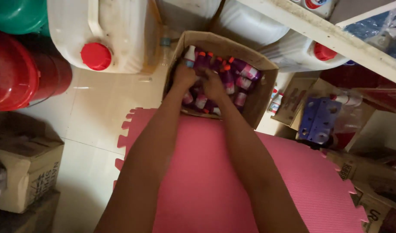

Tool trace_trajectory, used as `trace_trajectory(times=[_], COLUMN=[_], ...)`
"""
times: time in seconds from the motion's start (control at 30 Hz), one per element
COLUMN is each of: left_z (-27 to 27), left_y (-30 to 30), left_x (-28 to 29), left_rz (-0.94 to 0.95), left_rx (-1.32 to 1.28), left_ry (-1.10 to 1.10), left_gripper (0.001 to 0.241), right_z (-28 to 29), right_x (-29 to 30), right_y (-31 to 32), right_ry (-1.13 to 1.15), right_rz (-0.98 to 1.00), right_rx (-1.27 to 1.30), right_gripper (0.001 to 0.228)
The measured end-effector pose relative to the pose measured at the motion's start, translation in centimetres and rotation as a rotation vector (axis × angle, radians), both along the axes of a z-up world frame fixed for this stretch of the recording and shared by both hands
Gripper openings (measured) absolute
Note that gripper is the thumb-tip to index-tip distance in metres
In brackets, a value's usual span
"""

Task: Stocking bottles of bleach from a cardboard box onto a low retail shelf.

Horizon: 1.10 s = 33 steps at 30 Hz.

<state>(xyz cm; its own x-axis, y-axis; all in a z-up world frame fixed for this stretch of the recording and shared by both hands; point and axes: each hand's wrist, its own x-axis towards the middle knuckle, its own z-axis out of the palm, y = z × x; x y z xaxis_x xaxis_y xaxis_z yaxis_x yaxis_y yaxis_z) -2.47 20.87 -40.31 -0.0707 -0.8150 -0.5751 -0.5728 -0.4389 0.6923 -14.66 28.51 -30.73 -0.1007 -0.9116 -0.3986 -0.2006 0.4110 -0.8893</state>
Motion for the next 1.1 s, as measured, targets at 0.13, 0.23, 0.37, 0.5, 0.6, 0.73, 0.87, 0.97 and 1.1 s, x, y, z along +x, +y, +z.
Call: trace_trajectory(times=[0.13, 0.23, 0.37, 0.5, 0.6, 0.73, 0.87, 0.97, 1.1], left_z=[2.3, 0.1, -6.3, 6.3, -3.8, 4.8, 4.0, 9.4, 17.3], left_y=[0.2, 1.0, 0.5, 0.0, 0.8, 0.7, 0.6, 0.5, 1.4], left_x=[-0.1, -0.4, -0.6, -0.3, -0.4, 0.0, 0.0, 0.5, 1.0], left_rz=[-0.003, -0.048, -0.072, -0.057, 0.055, 0.092, 0.168, 0.171, 0.206], left_rx=[-0.014, -0.119, -0.175, 0.131, 0.107, 0.181, 0.15, 0.122, 0.06], left_ry=[-0.046, 0.055, -0.033, -0.066, 0.239, 0.318, 0.675, 0.878, 1.024], left_gripper=[0.046, 0.052, 0.053, 0.078, 0.072, 0.061, 0.035, 0.028, 0.029], right_z=[-2.3, -3.8, -1.9, -8.2, -9.8, -6.7, -1.5, 5.4, 11.1], right_x=[-0.3, -0.9, -0.6, -1.6, -3.0, -2.9, -2.8, -2.3, -4.1], right_y=[0.1, 0.7, -0.4, 0.4, 0.3, 0.2, -0.3, -0.5, -1.4], right_ry=[-0.254, 0.225, 0.221, 0.093, 0.562, 0.2, 0.058, -0.341, -0.534], right_rz=[-0.096, 0.093, 0.014, -0.062, 0.196, -0.11, -0.183, -0.247, -0.199], right_rx=[0.17, -0.29, -0.151, -0.127, -0.474, 0.048, -0.046, 0.083, 0.149], right_gripper=[0.046, 0.042, 0.033, 0.033, 0.02, 0.027, 0.025, 0.03, 0.037])
